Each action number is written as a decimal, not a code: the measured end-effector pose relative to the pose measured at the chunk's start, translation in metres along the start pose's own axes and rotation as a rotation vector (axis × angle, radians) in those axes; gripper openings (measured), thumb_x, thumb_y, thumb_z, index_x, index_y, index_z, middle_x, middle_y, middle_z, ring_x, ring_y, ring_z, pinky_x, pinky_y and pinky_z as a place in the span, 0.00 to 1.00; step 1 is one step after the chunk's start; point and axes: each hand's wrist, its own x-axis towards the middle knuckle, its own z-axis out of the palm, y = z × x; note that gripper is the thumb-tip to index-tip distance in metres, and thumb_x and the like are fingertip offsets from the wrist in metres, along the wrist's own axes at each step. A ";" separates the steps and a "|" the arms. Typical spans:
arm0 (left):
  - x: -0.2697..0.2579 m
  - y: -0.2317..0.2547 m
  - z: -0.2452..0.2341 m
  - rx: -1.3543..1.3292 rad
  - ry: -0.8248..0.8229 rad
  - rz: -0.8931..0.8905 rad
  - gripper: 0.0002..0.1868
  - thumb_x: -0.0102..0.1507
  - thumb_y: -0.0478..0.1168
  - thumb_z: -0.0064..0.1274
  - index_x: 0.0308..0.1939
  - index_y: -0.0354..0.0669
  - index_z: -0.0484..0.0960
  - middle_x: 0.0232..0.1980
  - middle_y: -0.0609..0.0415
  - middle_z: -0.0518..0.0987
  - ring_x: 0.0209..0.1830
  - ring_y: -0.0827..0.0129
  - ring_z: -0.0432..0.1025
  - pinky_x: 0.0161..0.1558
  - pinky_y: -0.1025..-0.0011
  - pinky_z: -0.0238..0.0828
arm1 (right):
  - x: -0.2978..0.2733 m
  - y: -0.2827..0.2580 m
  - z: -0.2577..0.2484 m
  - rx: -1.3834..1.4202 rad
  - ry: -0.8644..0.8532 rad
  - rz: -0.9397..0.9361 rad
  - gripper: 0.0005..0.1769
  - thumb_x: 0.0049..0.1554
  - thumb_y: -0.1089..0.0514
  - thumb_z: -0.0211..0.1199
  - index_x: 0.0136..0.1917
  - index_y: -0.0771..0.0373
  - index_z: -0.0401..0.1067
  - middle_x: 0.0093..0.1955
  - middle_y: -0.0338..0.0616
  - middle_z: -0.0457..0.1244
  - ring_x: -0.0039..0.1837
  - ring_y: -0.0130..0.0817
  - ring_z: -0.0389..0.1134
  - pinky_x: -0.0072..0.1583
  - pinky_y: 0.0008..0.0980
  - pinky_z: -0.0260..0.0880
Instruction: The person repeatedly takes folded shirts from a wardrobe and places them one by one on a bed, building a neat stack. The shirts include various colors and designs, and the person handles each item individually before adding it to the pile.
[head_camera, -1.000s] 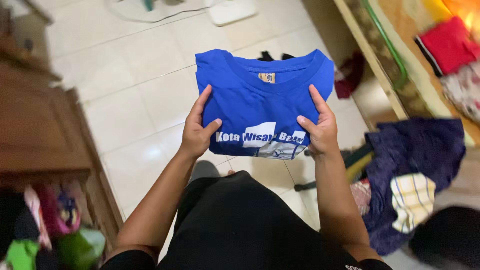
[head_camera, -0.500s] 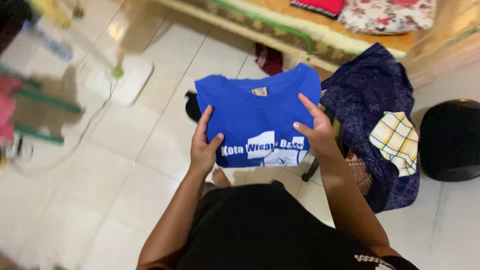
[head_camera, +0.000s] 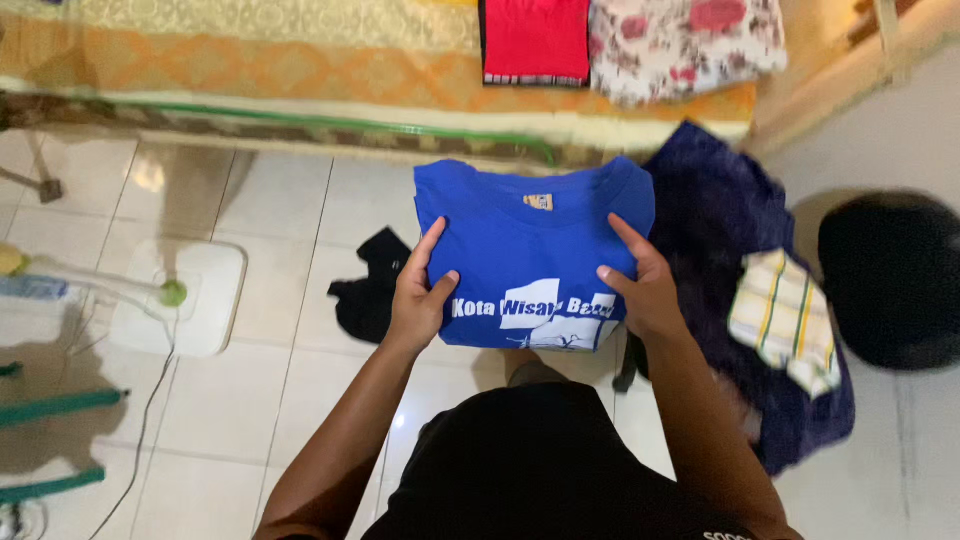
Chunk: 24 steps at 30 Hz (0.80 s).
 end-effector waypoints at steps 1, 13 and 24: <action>0.021 -0.004 0.002 0.001 0.011 -0.010 0.38 0.64 0.21 0.44 0.79 0.38 0.57 0.75 0.45 0.67 0.71 0.68 0.66 0.70 0.72 0.61 | 0.023 0.000 -0.004 -0.029 0.005 0.001 0.43 0.51 0.78 0.58 0.79 0.66 0.58 0.71 0.50 0.62 0.67 0.34 0.65 0.67 0.34 0.67; 0.237 -0.065 0.015 -0.048 0.135 -0.089 0.39 0.64 0.21 0.44 0.80 0.39 0.56 0.73 0.46 0.69 0.68 0.67 0.67 0.68 0.72 0.62 | 0.263 -0.011 -0.036 0.042 -0.088 0.102 0.40 0.53 0.78 0.58 0.78 0.64 0.60 0.70 0.46 0.62 0.66 0.31 0.65 0.67 0.31 0.67; 0.415 -0.134 -0.005 -0.032 -0.046 -0.189 0.40 0.60 0.21 0.45 0.78 0.39 0.58 0.75 0.46 0.67 0.72 0.67 0.62 0.72 0.71 0.54 | 0.403 0.025 -0.049 0.034 0.127 0.196 0.39 0.52 0.77 0.60 0.76 0.62 0.64 0.67 0.46 0.64 0.63 0.32 0.66 0.65 0.32 0.67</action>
